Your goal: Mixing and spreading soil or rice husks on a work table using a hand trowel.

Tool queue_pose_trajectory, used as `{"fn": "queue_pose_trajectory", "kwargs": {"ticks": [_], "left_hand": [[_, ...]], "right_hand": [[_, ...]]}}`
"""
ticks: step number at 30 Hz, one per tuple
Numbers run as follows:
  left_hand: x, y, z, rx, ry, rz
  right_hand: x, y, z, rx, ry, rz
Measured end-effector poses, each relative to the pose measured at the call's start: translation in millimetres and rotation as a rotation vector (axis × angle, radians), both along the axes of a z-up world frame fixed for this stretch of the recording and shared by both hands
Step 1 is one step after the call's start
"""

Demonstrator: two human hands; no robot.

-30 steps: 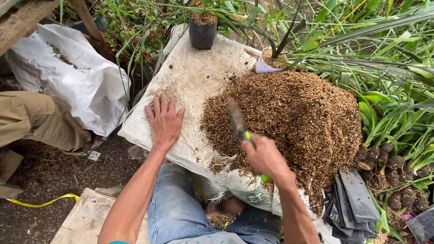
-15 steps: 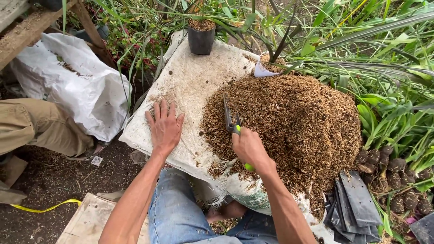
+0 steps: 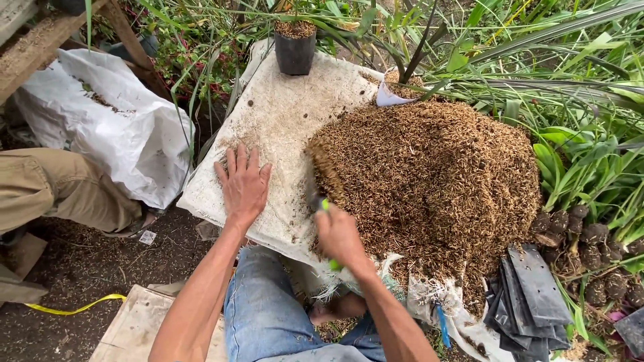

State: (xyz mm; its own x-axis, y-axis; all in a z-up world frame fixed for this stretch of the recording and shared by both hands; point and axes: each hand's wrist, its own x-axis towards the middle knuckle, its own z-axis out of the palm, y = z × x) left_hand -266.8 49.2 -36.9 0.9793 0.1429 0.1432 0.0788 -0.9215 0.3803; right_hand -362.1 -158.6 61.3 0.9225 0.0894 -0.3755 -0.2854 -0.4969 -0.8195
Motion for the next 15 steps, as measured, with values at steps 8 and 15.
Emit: {"fn": "queue_pose_trajectory", "kwargs": {"ticks": [8, 15], "left_hand": [[1.0, -1.3, 1.5, 0.016, 0.0, 0.023], [1.2, -1.7, 2.1, 0.024, -0.008, 0.018]], "right_hand": [[3.4, -84.3, 31.7, 0.48, 0.02, -0.275], [-6.8, -72.7, 32.1, 0.106, -0.081, -0.247]]}}
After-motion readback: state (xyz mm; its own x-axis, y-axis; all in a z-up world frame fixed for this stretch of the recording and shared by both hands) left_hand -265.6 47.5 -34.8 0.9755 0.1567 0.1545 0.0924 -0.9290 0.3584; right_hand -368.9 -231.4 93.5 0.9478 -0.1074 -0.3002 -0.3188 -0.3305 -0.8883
